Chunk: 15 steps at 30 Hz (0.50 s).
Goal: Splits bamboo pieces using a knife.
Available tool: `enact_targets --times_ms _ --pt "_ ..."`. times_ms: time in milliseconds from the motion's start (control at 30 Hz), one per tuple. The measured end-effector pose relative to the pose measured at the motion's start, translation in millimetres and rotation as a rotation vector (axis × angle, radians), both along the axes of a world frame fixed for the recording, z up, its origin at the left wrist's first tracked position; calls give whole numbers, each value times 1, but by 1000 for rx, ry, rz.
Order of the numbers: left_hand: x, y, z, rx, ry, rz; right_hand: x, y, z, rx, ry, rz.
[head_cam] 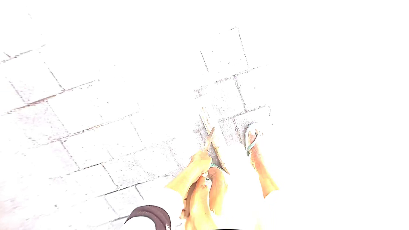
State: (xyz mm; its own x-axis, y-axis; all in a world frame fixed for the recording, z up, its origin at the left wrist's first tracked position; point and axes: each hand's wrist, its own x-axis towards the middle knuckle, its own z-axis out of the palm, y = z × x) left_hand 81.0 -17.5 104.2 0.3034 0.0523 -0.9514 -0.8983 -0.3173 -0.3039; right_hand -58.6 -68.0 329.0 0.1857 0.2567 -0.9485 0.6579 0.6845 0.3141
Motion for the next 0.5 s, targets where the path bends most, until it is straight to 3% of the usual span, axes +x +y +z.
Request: enact_targets --times_ms 133,233,300,367,500 --pt "-27 43 -2 -45 26 936 53 140 -101 -253 212 397" --pt "-52 50 -4 -32 68 1364 19 166 -117 -299 101 624" --pt "-61 44 -2 -75 49 1397 1 156 -105 -306 28 598" --pt "-68 38 6 -139 21 1360 -2 148 -97 -324 102 611" --pt "-84 24 30 -262 42 1281 1 113 -101 -262 364 908"
